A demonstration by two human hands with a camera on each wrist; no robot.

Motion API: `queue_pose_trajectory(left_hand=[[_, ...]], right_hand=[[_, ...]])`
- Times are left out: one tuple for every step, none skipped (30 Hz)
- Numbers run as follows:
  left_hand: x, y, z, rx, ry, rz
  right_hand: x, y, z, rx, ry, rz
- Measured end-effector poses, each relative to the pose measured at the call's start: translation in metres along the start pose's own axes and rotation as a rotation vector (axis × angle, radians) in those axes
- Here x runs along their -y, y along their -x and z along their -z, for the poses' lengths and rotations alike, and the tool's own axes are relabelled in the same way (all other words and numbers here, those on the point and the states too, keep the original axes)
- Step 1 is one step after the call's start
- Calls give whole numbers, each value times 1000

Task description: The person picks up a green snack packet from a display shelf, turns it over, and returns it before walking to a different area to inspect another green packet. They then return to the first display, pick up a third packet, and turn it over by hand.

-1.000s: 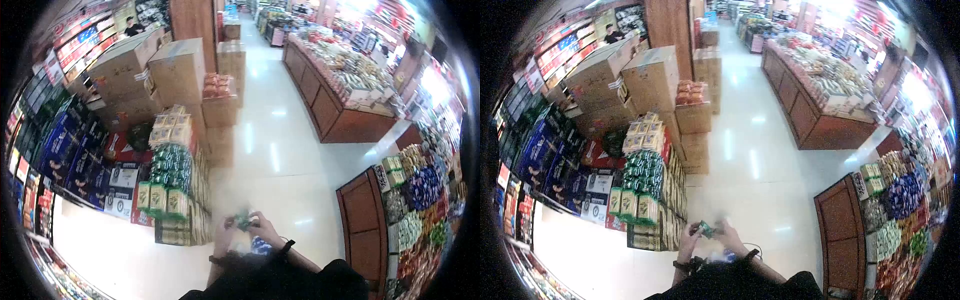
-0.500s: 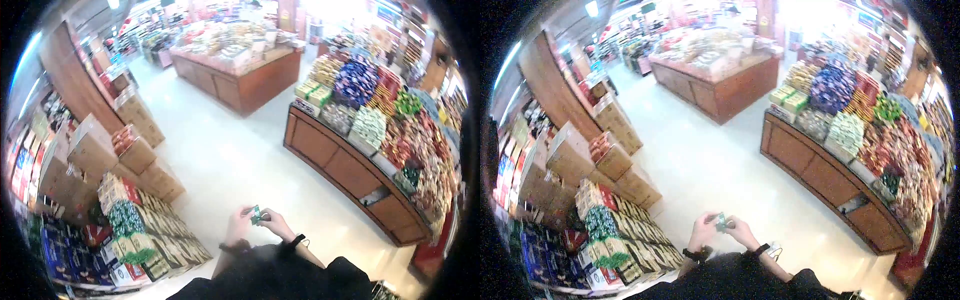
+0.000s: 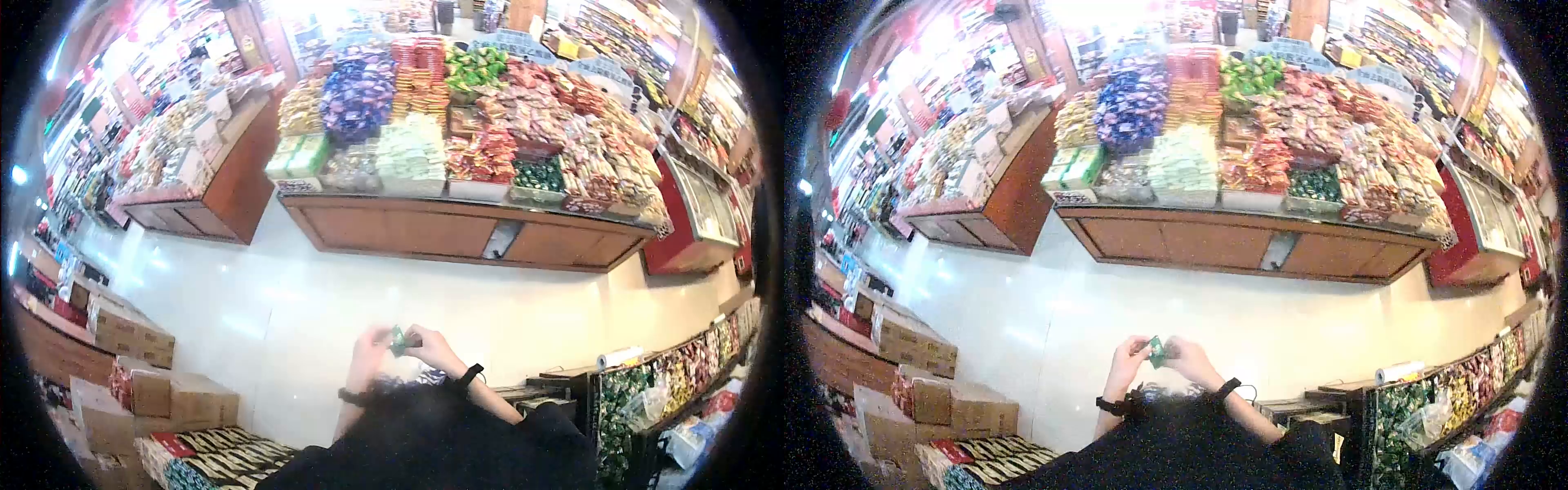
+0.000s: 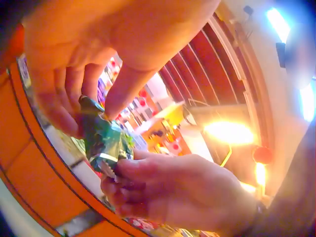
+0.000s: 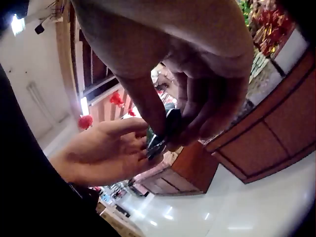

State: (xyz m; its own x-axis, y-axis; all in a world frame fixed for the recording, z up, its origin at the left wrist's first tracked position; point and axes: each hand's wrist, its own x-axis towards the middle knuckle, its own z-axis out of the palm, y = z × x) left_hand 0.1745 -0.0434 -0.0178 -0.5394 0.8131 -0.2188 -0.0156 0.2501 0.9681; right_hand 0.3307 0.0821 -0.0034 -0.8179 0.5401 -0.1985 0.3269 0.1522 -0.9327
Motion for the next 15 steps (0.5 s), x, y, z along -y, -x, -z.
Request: queue_pose_trajectory(left_hand=[[-10, -12, -14, 57, 10, 8], [-20, -23, -27, 111, 19, 18], [-31, -35, -38, 162, 27, 25], [-37, -48, -51, 222, 54, 63], [-33, -64, -63, 266, -4, 46], [-21, -83, -75, 308, -61, 29], [-25, -95, -87, 348, -118, 12], [-27, -105, -99, 379, -169, 5], [-45, -112, -112, 424, -149, 68], [-66, -120, -125, 469, -129, 130], [-78, -132, -136, 515, -106, 191], [-65, -152, -146, 591, -93, 140], [-62, -172, -158, 625, -150, 93], [-57, -190, -169, 657, -204, 47], [-59, -205, -179, 685, -257, 1]], right_hand=[[-7, 3, 13, -50, -22, -23], [-14, 5, 25, -98, -45, -45], [-19, 5, 36, -145, -67, -62], [-28, 5, 45, -198, -89, -81], [-35, 6, 53, -250, -111, -97], [-42, 6, 61, -299, -133, -112], [-40, 6, 71, -321, -196, -134], [-38, 5, 80, -342, -256, -152], [-38, 3, 92, -363, -314, -168], [-49, -5, 99, -401, -352, -109], [-61, -10, 109, -420, -339, -141], [-61, -12, 123, -438, -324, -177], [-63, -15, 136, -454, -307, -215], [-71, -19, 148, -483, -293, -220], [-78, -23, 160, -506, -290, -239]])
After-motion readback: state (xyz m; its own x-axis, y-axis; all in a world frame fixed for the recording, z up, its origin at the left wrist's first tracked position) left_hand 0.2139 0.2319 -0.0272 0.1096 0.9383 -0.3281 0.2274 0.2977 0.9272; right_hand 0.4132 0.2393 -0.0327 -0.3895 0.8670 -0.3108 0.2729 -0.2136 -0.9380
